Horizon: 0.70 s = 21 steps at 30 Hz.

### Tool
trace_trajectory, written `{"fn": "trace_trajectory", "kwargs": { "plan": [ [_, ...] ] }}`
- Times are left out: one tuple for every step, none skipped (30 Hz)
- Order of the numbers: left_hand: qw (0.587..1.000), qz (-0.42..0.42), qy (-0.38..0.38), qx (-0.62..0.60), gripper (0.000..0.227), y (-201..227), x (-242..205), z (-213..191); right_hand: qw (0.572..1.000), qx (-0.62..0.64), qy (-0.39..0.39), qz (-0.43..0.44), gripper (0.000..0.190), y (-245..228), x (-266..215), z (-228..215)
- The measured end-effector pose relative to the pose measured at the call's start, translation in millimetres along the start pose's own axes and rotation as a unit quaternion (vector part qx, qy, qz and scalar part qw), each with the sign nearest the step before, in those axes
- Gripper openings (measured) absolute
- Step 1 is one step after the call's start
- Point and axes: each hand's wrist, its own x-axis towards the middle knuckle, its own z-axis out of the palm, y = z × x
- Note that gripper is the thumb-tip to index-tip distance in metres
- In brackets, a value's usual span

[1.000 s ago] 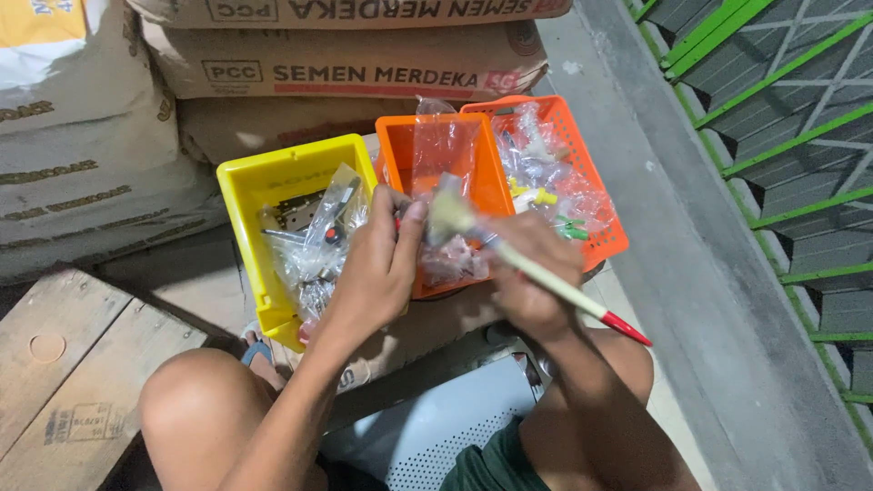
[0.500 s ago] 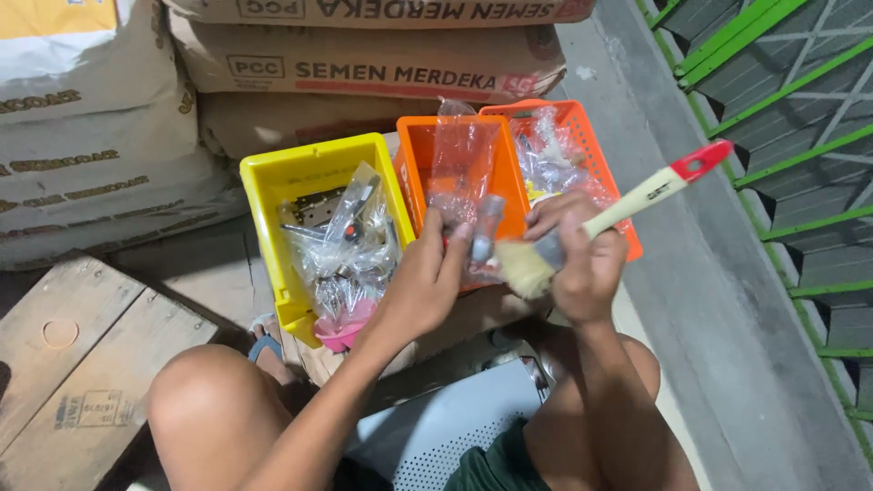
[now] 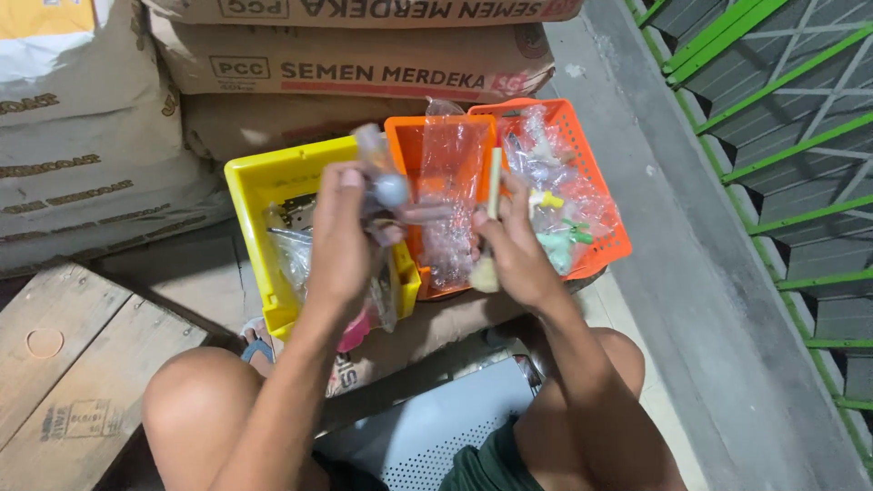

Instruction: Cleaning small metal hardware components with a paintbrush and sorting them into bins.

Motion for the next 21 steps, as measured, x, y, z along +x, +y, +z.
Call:
{"fn": "trace_trajectory", "kwargs": {
  "plan": [
    [1.000, 0.000, -0.002, 0.000, 0.029, 2, 0, -4, 1.000, 0.000, 0.002, 0.000, 0.061, 9, 5, 1],
    [0.999, 0.007, 0.015, -0.030, 0.025, 5, 1, -7, 1.000, -0.020, 0.000, -0.008, 0.066, 18, 10, 2],
    [0.998, 0.014, 0.032, -0.060, 0.021, 8, 2, -11, 0.999, -0.040, -0.002, -0.016, 0.071, 26, 15, 2],
    [0.998, 0.013, 0.029, -0.059, 0.021, 8, 2, -12, 0.999, -0.039, 0.002, -0.015, 0.071, 22, 15, 6],
    [0.998, 0.017, 0.033, -0.057, 0.021, 8, 2, -13, 0.996, -0.085, -0.005, -0.024, 0.067, 17, 14, 9],
    [0.998, 0.022, 0.037, -0.055, 0.021, 8, 2, -15, 0.991, -0.130, -0.011, -0.032, 0.063, 12, 15, 13],
    [0.998, 0.021, 0.033, -0.053, 0.021, 7, 2, -15, 0.991, -0.130, -0.007, -0.031, 0.063, 13, 14, 11],
    [0.998, 0.024, 0.031, -0.049, 0.022, 6, 2, -16, 0.978, -0.188, 0.048, -0.072, 0.051, 13, 15, 9],
    [0.998, 0.026, 0.028, -0.046, 0.023, 5, 2, -16, 0.957, -0.246, 0.102, -0.113, 0.041, 13, 17, 8],
    [0.998, 0.027, 0.032, -0.047, 0.023, 5, 3, -17, 0.957, -0.247, 0.098, -0.114, 0.041, 17, 22, 5],
    [0.999, 0.022, 0.028, -0.041, 0.023, 5, 3, -17, 0.950, -0.265, 0.116, -0.116, 0.043, 20, 28, 1],
    [0.999, 0.018, 0.021, -0.033, 0.025, 6, 4, -16, 0.942, -0.283, 0.137, -0.118, 0.045, 24, 34, -3],
    [0.999, 0.019, 0.021, -0.034, 0.025, 6, 3, -17, 0.942, -0.284, 0.136, -0.119, 0.045, 32, 37, 0],
    [0.999, 0.020, 0.024, -0.029, 0.023, 6, 2, -16, 0.944, -0.288, 0.118, -0.110, 0.054, 41, 40, 2],
    [0.999, 0.020, 0.027, -0.024, 0.022, 7, 2, -15, 0.946, -0.291, 0.099, -0.100, 0.063, 49, 44, 3],
    [0.999, 0.020, 0.024, -0.024, 0.022, 8, 1, -13, 0.946, -0.291, 0.103, -0.100, 0.063, 48, 45, 6],
    [0.999, 0.021, 0.025, -0.018, 0.022, 8, 1, -12, 0.955, -0.272, 0.100, -0.065, 0.070, 47, 46, 9],
    [0.999, 0.022, 0.029, -0.013, 0.023, 9, 0, -12, 0.963, -0.252, 0.095, -0.032, 0.078, 46, 48, 13],
    [0.999, 0.023, 0.028, -0.013, 0.023, 8, 1, -12, 0.962, -0.252, 0.096, -0.033, 0.078, 47, 53, 14],
    [0.999, 0.028, 0.031, -0.002, 0.023, 7, 1, -13, 0.968, -0.223, 0.115, 0.003, 0.084, 49, 57, 17],
    [0.999, 0.032, 0.033, 0.009, 0.022, 5, 2, -14, 0.971, -0.193, 0.134, 0.039, 0.090, 50, 62, 20]
  ]
}}
